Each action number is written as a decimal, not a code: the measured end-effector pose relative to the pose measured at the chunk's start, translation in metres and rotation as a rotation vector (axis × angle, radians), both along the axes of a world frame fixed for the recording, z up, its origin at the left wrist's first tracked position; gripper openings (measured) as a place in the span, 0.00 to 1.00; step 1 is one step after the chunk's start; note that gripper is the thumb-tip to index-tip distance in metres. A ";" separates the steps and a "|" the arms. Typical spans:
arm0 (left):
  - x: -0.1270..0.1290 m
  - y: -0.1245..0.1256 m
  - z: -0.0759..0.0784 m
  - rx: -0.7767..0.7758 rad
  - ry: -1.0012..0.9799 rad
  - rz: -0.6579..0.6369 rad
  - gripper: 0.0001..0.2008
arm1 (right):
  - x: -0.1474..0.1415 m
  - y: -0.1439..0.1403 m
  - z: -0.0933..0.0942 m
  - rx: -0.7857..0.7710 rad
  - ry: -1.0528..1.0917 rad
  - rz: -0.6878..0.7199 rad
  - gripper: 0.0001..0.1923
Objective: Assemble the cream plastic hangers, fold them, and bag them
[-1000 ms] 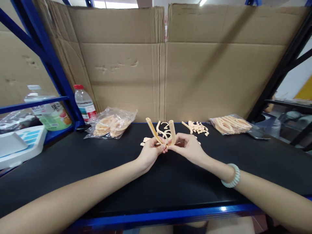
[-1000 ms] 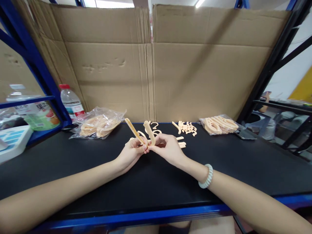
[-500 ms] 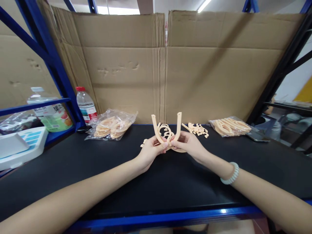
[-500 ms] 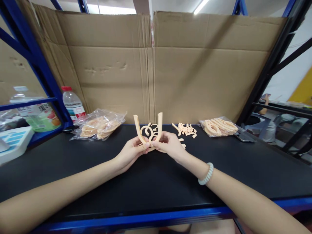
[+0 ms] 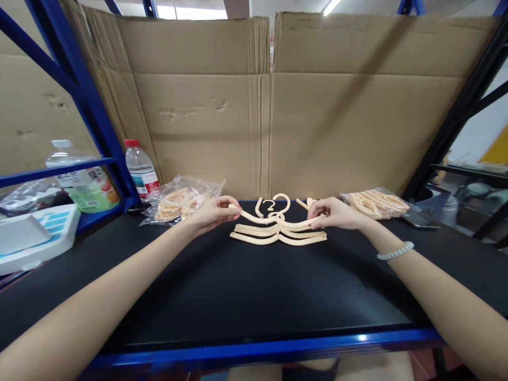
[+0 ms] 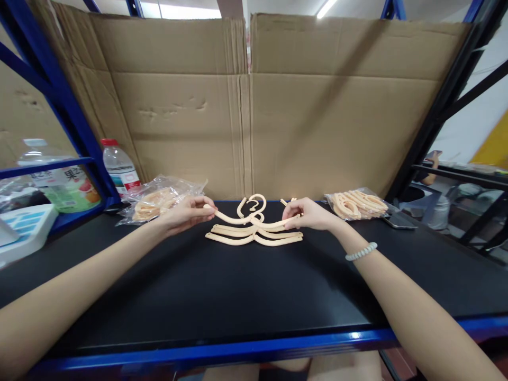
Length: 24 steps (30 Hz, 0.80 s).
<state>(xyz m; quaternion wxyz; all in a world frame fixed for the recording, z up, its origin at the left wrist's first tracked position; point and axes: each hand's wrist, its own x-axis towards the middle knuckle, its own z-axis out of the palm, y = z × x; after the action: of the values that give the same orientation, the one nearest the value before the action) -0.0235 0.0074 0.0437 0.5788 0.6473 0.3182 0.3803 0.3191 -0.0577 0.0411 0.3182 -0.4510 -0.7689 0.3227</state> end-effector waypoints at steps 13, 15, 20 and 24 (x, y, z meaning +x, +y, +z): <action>-0.007 -0.007 0.014 0.711 0.781 -0.274 0.05 | -0.007 -0.002 -0.001 0.161 -0.336 0.150 0.15; -0.006 -0.006 0.010 0.748 0.789 -0.269 0.05 | -0.006 -0.002 -0.002 0.159 -0.358 0.160 0.15; -0.006 -0.004 0.005 0.784 0.820 -0.273 0.06 | -0.004 -0.001 -0.003 0.112 -0.417 0.190 0.14; -0.004 -0.006 0.003 0.794 0.829 -0.259 0.05 | -0.001 0.000 -0.004 0.127 -0.462 0.168 0.13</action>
<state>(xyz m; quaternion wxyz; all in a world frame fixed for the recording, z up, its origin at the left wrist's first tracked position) -0.0275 0.0018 0.0471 0.1612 0.9428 0.2694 0.1118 0.3179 -0.0575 0.0367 0.1340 -0.4262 -0.8748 0.1875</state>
